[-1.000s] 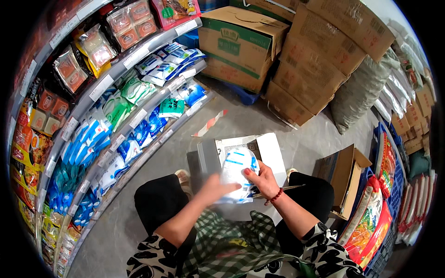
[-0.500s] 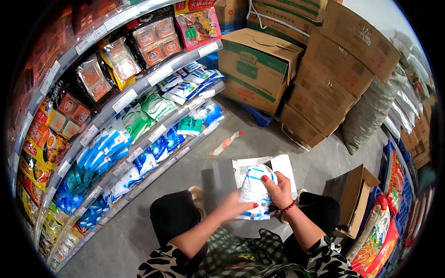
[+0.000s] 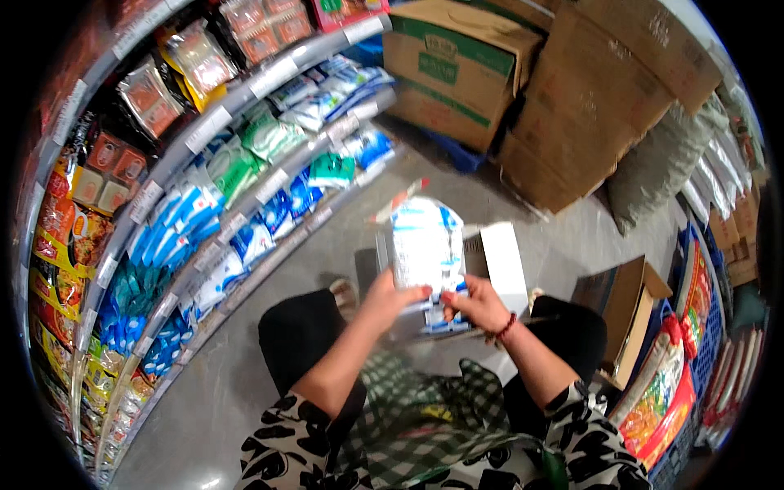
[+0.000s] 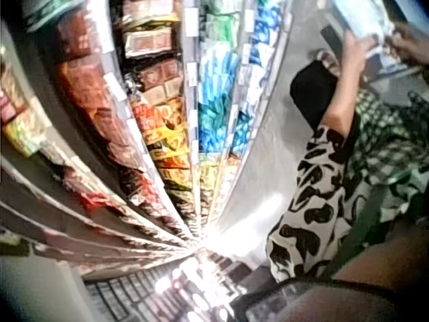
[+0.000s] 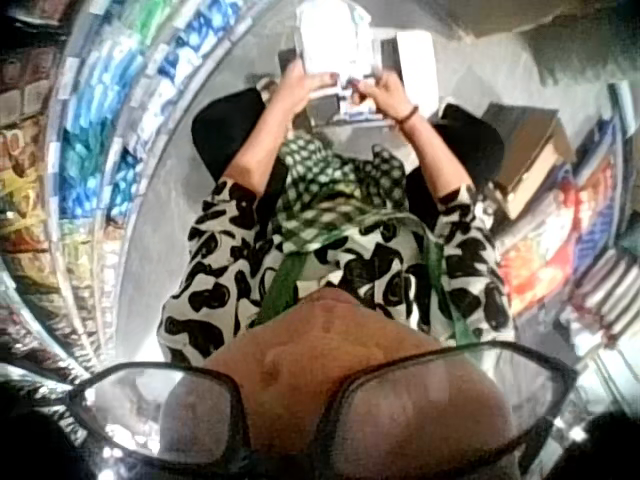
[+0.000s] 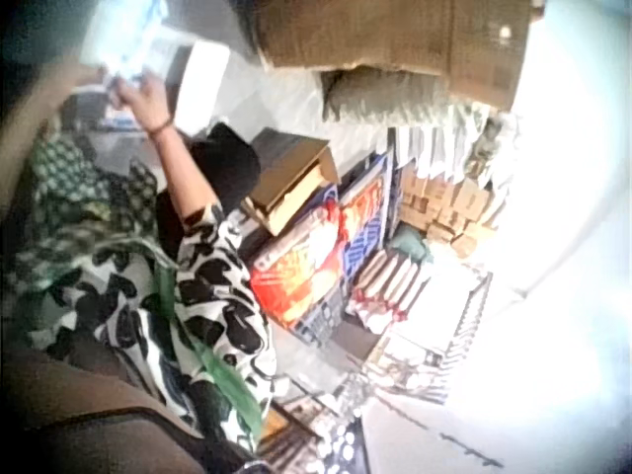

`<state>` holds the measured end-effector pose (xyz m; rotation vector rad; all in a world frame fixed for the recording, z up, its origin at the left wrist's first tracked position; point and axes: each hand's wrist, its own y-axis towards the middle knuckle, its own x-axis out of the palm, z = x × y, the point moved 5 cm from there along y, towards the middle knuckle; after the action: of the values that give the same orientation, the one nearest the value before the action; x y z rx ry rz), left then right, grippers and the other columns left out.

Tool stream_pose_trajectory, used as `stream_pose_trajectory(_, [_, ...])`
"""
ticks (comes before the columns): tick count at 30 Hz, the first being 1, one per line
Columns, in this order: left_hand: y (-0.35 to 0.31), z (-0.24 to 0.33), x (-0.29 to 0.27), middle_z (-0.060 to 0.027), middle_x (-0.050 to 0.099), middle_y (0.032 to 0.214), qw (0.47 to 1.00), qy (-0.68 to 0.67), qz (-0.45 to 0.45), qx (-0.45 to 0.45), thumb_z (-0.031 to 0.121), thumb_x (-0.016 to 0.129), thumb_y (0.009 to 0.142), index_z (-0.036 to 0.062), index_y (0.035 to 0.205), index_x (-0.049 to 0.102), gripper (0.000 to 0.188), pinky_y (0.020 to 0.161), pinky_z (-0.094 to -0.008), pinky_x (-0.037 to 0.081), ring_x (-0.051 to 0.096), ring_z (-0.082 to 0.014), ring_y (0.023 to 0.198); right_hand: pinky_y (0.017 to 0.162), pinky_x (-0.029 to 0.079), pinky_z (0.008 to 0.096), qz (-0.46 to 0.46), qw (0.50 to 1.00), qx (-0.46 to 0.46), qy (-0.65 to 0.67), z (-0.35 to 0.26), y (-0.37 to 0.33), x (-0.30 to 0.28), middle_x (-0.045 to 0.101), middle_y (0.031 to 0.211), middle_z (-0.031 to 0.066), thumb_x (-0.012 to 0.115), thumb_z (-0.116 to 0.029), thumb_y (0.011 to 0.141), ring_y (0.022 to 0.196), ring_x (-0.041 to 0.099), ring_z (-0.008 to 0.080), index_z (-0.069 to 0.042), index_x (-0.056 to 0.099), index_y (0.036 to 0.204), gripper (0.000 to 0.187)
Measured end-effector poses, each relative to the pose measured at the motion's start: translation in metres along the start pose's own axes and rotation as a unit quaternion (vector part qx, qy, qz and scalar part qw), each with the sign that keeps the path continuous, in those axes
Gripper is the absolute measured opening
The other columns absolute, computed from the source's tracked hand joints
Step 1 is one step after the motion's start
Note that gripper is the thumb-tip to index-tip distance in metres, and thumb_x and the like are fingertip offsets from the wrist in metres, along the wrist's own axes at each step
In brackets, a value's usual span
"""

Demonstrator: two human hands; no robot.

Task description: The person sits on the floor in a storage area and restocks shelves with packaged goods. They unpack white and green packages from cardboard boxes and place them onto metal shelves, repeating the process for multiple items.

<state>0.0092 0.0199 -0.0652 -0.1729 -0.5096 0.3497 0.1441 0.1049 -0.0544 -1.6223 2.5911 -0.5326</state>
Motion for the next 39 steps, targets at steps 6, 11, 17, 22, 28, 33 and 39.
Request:
stream_pose_trajectory(6, [0.007, -0.002, -0.008, -0.0106, 0.054, 0.11, 0.981, -0.192, 0.034, -0.011, 0.03, 0.059, 0.084, -0.0056, 0.115, 0.045, 0.05, 0.084, -0.0299, 0.042, 0.052, -0.0161, 0.097, 0.06, 0.045, 0.023, -0.004, 0.997, -0.001, -0.079, -0.004, -0.004, 0.004, 0.059, 0.069, 0.0016, 0.059, -0.021, 0.084, 0.065, 0.055, 0.0069, 0.003, 0.058, 0.092, 0.025])
stream_pose_trajectory(11, [0.011, -0.014, -0.009, -0.0112, 0.056, 0.105, 0.993, -0.083, 0.082, 0.011, 0.033, 0.056, 0.085, -0.005, 0.112, 0.049, 0.047, 0.08, -0.0291, 0.043, 0.054, -0.0159, 0.092, 0.066, 0.045, 0.0225, 0.036, 0.998, -0.047, -0.036, -0.002, 0.003, 0.001, 0.061, 0.084, 0.0054, 0.058, -0.024, 0.085, 0.074, 0.053, 0.007, 0.005, 0.054, 0.099, 0.033])
stream_pose_trajectory(17, [0.008, 0.003, 0.003, -0.0073, 0.059, 0.095, 0.994, -0.083, 0.064, 0.033, 0.03, 0.055, 0.087, -0.002, 0.106, 0.053, 0.038, 0.071, -0.0253, 0.045, 0.056, -0.0122, 0.08, 0.062, 0.045, 0.022, 0.05, 0.998, -0.021, -0.008, -0.006, 0.002, 0.003, 0.061, 0.084, 0.0024, 0.057, -0.023, 0.086, 0.071, 0.052, 0.0045, 0.001, 0.055, 0.103, 0.03])
stream_pose_trajectory(22, [0.009, -0.019, -0.018, -0.0071, 0.057, 0.097, 0.999, -0.017, 0.003, 0.031, 0.048, 0.046, 0.086, 0.0018, 0.112, 0.05, 0.053, 0.07, -0.0285, 0.045, 0.054, -0.0134, 0.08, 0.063, 0.044, 0.0248, 0.13, 0.95, -0.127, -0.255, -0.026, -0.007, -0.023, 0.059, 0.08, 0.0046, 0.061, -0.006, 0.078, 0.071, 0.052, 0.0095, -0.001, 0.06, 0.09, 0.013])
stream_pose_trajectory(28, [-0.012, -0.013, 0.023, -0.011, 0.052, 0.115, 0.929, -0.247, -0.223, -0.164, 0.068, 0.04, 0.076, 0.0012, 0.124, 0.04, 0.082, 0.082, -0.0425, 0.046, 0.05, -0.0229, 0.108, 0.1, 0.029, 0.0506, 0.139, 0.769, -0.429, -0.453, -0.086, -0.024, 0.002, 0.062, 0.091, 0.0117, 0.049, 0.008, 0.071, 0.102, 0.055, 0.0285, -0.002, 0.061, 0.086, 0.022])
stream_pose_trajectory(33, [-0.023, -0.017, 0.004, -0.0133, 0.057, 0.105, 0.966, -0.249, -0.073, -0.006, 0.016, 0.063, 0.078, -0.0036, 0.117, 0.044, 0.047, 0.079, -0.0322, 0.048, 0.059, -0.0212, 0.092, 0.1, 0.029, 0.0361, 0.147, 0.851, -0.306, -0.401, -0.047, -0.004, 0.014, 0.046, 0.124, 0.0175, 0.044, 0.016, 0.066, 0.12, 0.04, 0.0312, -0.001, 0.051, 0.114, 0.051])
stream_pose_trajectory(39, [0.003, -0.016, -0.025, -0.0061, 0.061, 0.09, 0.991, -0.125, 0.05, -0.007, 0.018, 0.065, 0.077, 0.0001, 0.104, 0.054, 0.034, 0.068, -0.0304, 0.049, 0.059, -0.0148, 0.082, 0.072, 0.043, 0.0372, -0.112, 0.804, 0.182, -0.555, 0.137, 0.001, -0.079, 0.06, 0.087, 0.0159, 0.043, -0.039, 0.087, 0.082, 0.057, 0.0293, -0.003, 0.056, 0.104, 0.041])
